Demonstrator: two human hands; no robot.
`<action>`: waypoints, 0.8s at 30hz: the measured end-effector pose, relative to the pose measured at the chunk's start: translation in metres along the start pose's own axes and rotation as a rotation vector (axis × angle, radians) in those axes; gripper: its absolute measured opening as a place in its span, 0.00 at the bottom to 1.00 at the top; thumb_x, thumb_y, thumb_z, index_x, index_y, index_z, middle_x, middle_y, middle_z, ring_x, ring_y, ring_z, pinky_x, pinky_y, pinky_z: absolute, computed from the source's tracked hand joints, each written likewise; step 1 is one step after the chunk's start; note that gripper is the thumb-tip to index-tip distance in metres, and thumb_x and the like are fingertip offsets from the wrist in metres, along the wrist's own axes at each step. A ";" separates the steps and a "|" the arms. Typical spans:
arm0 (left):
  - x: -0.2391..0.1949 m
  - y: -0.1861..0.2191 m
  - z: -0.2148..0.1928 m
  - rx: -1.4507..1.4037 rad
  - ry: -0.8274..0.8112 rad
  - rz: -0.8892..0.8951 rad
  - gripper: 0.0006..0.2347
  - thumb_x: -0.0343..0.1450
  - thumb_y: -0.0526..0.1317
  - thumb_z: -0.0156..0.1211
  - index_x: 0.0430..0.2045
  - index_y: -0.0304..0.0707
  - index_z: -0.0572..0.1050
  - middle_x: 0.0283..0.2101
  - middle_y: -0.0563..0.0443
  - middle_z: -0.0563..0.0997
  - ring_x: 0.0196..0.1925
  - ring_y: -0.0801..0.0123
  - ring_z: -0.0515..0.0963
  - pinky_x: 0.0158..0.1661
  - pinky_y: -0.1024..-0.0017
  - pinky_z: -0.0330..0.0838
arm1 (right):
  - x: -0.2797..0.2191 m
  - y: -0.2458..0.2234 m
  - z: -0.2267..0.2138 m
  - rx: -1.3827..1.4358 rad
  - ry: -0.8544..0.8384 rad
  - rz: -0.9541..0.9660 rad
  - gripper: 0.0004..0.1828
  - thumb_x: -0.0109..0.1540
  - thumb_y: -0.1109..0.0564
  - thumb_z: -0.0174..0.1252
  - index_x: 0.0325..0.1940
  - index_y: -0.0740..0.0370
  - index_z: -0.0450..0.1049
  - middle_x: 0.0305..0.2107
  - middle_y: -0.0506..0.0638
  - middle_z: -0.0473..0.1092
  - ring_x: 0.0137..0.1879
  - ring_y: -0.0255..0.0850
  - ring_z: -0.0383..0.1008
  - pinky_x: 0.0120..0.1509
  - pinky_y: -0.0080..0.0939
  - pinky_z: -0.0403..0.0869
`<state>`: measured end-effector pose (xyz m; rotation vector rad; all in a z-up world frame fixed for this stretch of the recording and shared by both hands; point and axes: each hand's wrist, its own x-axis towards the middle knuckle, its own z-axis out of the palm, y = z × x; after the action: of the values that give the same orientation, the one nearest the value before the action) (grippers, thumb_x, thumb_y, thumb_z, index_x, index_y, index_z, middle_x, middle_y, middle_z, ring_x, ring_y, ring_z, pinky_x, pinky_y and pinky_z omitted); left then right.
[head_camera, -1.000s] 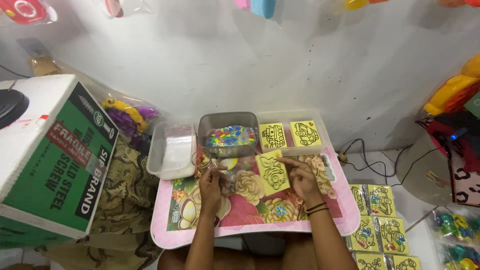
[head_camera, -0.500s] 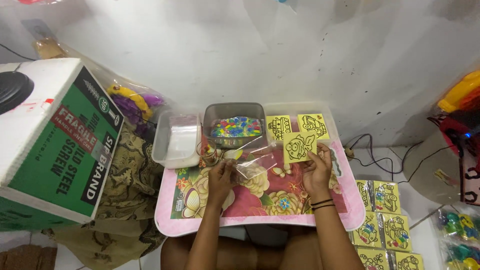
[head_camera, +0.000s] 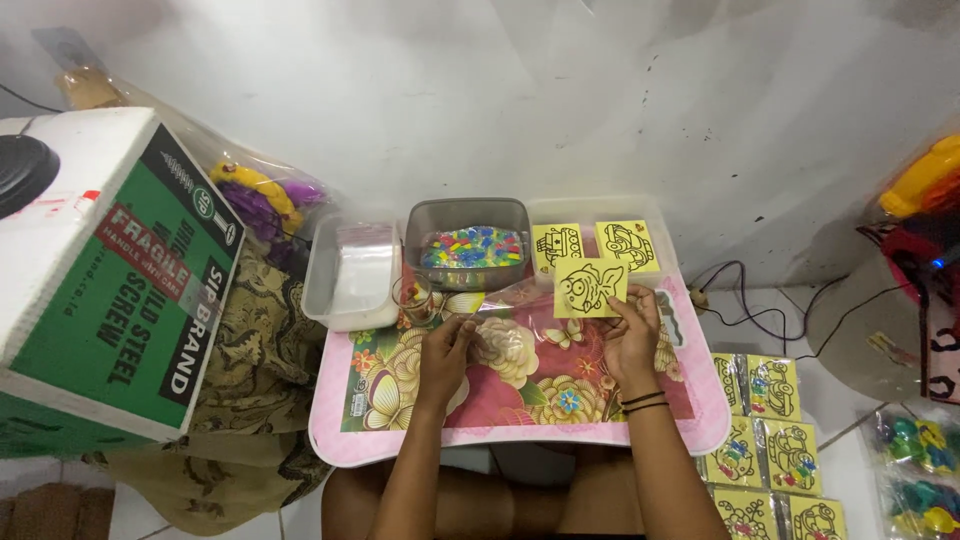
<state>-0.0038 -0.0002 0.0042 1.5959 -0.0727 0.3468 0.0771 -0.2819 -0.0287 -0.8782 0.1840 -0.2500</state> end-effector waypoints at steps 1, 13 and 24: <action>-0.001 0.003 0.000 -0.001 0.001 -0.001 0.12 0.77 0.42 0.52 0.32 0.36 0.81 0.19 0.45 0.83 0.16 0.68 0.79 0.24 0.72 0.73 | 0.004 0.004 -0.005 -0.002 0.000 0.001 0.17 0.60 0.64 0.60 0.51 0.51 0.67 0.37 0.55 0.78 0.35 0.50 0.83 0.34 0.44 0.85; 0.001 -0.003 0.000 0.063 -0.004 0.018 0.10 0.76 0.43 0.56 0.38 0.36 0.81 0.19 0.43 0.83 0.17 0.67 0.78 0.25 0.69 0.73 | 0.016 0.013 -0.021 -0.030 -0.066 -0.002 0.18 0.60 0.64 0.59 0.51 0.51 0.66 0.35 0.53 0.78 0.35 0.46 0.82 0.34 0.41 0.84; 0.003 -0.001 -0.001 0.066 -0.031 -0.031 0.10 0.77 0.42 0.55 0.38 0.37 0.81 0.21 0.44 0.83 0.18 0.66 0.79 0.27 0.68 0.74 | -0.005 0.000 0.008 -0.160 -0.151 -0.019 0.19 0.57 0.64 0.61 0.49 0.52 0.65 0.34 0.47 0.76 0.33 0.35 0.79 0.31 0.25 0.75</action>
<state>-0.0009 0.0015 0.0038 1.6662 -0.0610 0.3033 0.0747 -0.2750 -0.0231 -1.0536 0.0551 -0.1872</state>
